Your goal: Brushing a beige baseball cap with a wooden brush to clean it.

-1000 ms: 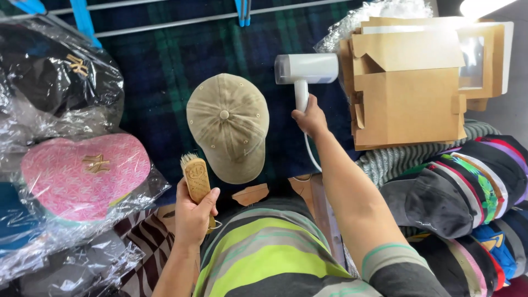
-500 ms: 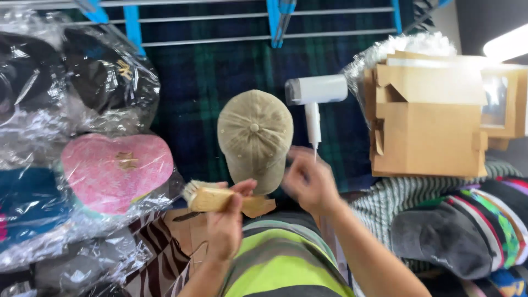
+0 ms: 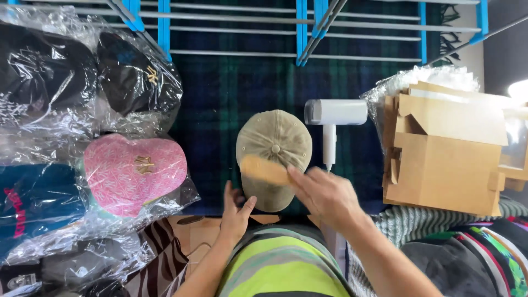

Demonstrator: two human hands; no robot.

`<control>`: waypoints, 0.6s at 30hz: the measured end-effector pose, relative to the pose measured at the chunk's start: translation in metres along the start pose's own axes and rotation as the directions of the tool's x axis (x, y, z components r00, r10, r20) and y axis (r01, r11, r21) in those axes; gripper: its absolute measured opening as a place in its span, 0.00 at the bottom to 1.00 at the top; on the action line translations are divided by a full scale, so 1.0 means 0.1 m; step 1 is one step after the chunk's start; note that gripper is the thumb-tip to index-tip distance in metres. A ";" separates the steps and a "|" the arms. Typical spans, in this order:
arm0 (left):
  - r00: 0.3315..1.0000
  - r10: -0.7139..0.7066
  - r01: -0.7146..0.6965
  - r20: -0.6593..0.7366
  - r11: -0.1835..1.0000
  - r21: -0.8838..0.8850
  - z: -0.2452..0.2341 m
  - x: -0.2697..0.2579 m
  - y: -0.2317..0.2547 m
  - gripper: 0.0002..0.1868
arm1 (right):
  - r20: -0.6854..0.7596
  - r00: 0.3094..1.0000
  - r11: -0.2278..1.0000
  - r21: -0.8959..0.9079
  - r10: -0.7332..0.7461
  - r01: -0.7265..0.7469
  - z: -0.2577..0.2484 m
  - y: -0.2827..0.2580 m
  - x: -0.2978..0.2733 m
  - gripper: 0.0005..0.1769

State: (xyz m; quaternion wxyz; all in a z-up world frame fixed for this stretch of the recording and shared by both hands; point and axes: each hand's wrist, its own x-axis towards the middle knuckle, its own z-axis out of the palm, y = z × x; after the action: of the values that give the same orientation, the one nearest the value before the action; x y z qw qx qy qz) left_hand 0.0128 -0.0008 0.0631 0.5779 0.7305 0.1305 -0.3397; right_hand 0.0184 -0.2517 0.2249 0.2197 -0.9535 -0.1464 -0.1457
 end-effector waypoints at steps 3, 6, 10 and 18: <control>0.980 -0.110 0.177 0.166 0.861 -0.478 0.16 0.03 0.09 0.43 | 0.130 0.982 0.985 -0.126 0.135 -0.118 0.12 0.35 0.39 0.20; 0.976 -0.139 0.207 0.165 0.826 -0.525 0.18 0.14 -0.20 0.34 | 0.521 0.647 0.722 0.083 0.557 -0.687 0.02 0.71 0.90 0.34; 0.973 -0.145 0.215 0.178 0.848 -0.484 0.17 0.24 -0.52 0.27 | 0.608 0.398 0.435 0.094 0.687 -0.895 0.10 1.00 0.88 0.32; 0.948 -0.257 0.319 0.189 0.753 -0.576 0.13 0.23 -0.41 0.29 | 0.390 0.436 0.331 0.307 0.811 -0.892 -0.08 0.82 0.43 0.28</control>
State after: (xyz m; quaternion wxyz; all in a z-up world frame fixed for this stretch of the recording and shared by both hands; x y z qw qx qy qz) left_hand 0.0011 -0.0057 0.0161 0.7251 0.4638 0.3135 -0.4011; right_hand 0.0843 -0.3166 0.2157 0.4744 -0.8094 0.3277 0.1120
